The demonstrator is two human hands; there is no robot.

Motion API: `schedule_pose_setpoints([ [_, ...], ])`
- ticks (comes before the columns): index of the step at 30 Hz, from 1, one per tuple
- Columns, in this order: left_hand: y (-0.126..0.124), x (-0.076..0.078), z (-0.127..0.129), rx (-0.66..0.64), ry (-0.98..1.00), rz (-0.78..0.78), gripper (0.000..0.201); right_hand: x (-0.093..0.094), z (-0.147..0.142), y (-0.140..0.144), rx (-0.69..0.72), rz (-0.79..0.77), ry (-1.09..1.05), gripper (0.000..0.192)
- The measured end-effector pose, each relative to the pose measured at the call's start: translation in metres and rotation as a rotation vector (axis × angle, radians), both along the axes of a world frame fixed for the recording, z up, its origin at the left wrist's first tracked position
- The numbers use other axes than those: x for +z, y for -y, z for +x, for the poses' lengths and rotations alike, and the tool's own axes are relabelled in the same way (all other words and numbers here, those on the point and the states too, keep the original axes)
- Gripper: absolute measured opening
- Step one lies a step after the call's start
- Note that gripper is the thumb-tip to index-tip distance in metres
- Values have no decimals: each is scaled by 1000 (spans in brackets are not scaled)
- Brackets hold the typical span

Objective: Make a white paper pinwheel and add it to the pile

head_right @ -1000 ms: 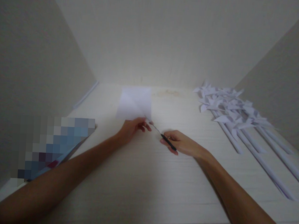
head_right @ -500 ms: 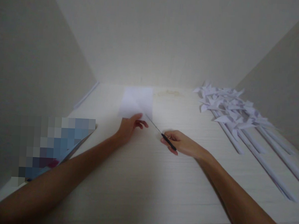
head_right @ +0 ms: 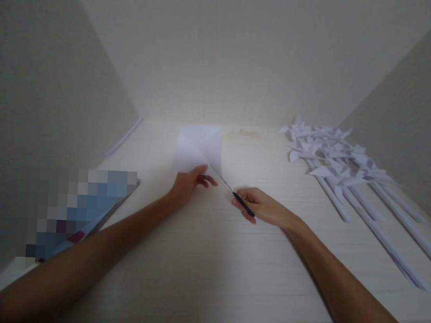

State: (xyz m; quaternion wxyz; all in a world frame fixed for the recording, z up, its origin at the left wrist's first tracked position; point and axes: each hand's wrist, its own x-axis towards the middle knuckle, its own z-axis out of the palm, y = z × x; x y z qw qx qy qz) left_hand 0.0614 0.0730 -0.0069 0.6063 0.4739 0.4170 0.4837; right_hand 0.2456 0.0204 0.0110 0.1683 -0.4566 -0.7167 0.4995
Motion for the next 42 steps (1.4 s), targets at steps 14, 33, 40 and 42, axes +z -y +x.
schedule_pose_setpoints([
  [14,1,0,0,-37,-2,-4,18,-4,2,-2,15,-5,-28,45],
  [33,4,2,0,-89,-49,-32,21,-3,1,-1,6,5,-25,45],
  [40,3,2,1,-67,-45,-36,19,-2,1,-1,13,23,-1,46],
  [42,3,2,1,-71,-30,-24,18,-3,1,-1,8,16,1,44],
])
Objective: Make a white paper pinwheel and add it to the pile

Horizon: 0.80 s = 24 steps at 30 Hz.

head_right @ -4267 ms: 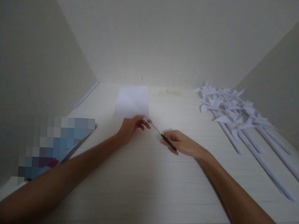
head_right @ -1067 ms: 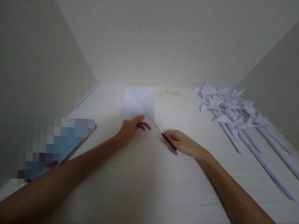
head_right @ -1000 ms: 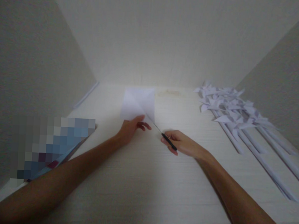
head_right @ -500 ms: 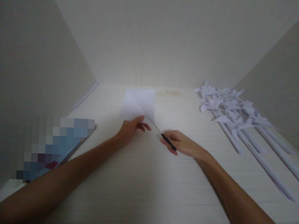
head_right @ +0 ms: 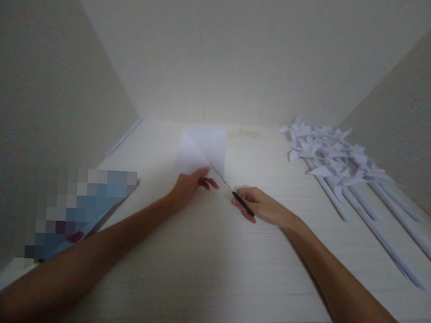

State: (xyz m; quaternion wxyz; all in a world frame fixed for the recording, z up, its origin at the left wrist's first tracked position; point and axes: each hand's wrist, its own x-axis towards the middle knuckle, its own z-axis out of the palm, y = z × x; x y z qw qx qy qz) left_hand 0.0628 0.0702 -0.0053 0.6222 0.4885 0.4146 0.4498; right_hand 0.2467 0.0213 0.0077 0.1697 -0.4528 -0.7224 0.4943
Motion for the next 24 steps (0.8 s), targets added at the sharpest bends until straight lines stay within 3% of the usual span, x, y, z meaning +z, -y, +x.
schedule_pose_setpoints([
  [24,2,-2,1,-55,-15,37,18,-1,-2,0,-31,-29,-41,43],
])
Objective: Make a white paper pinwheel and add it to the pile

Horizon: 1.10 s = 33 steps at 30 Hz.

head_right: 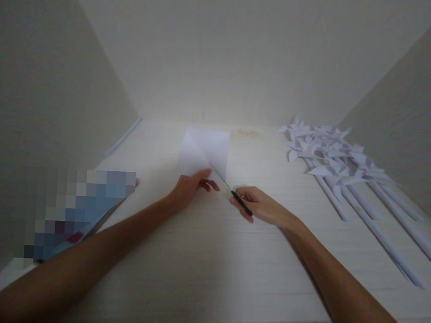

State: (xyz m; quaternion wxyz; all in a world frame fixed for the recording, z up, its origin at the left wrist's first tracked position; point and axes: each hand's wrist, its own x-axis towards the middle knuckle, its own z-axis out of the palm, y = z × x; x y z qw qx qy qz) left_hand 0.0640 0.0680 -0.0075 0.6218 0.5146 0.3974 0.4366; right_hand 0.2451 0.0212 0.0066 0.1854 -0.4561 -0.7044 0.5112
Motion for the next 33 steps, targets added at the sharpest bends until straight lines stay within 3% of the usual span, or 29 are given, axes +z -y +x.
schedule_pose_setpoints([
  [17,0,-6,1,-33,-5,11,18,0,0,0,5,22,18,44],
  [33,3,-1,3,-45,20,0,15,-1,0,-1,-1,3,5,41],
])
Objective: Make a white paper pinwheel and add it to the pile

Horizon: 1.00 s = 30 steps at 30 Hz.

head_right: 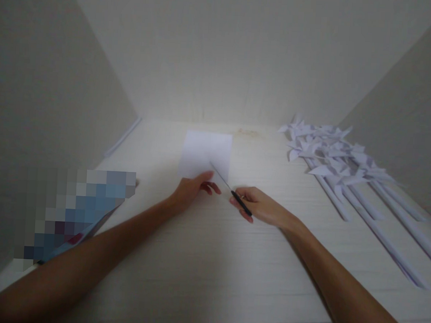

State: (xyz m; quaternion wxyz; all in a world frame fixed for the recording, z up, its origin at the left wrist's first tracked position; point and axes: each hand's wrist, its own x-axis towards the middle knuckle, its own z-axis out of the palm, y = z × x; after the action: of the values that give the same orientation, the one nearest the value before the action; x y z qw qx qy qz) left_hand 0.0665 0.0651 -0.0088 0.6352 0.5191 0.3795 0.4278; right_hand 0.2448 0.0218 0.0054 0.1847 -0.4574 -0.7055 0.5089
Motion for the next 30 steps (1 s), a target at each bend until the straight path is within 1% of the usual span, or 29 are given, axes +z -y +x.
schedule_pose_setpoints([
  [8,2,1,1,-28,8,-11,12,0,1,0,10,10,-17,44],
  [17,4,7,1,-9,-65,-56,16,-2,1,-1,11,21,-9,42],
  [25,3,6,2,-1,-49,-54,16,-2,2,-2,13,22,13,42],
  [30,5,9,3,10,-54,-65,16,-3,2,-2,9,8,14,42],
])
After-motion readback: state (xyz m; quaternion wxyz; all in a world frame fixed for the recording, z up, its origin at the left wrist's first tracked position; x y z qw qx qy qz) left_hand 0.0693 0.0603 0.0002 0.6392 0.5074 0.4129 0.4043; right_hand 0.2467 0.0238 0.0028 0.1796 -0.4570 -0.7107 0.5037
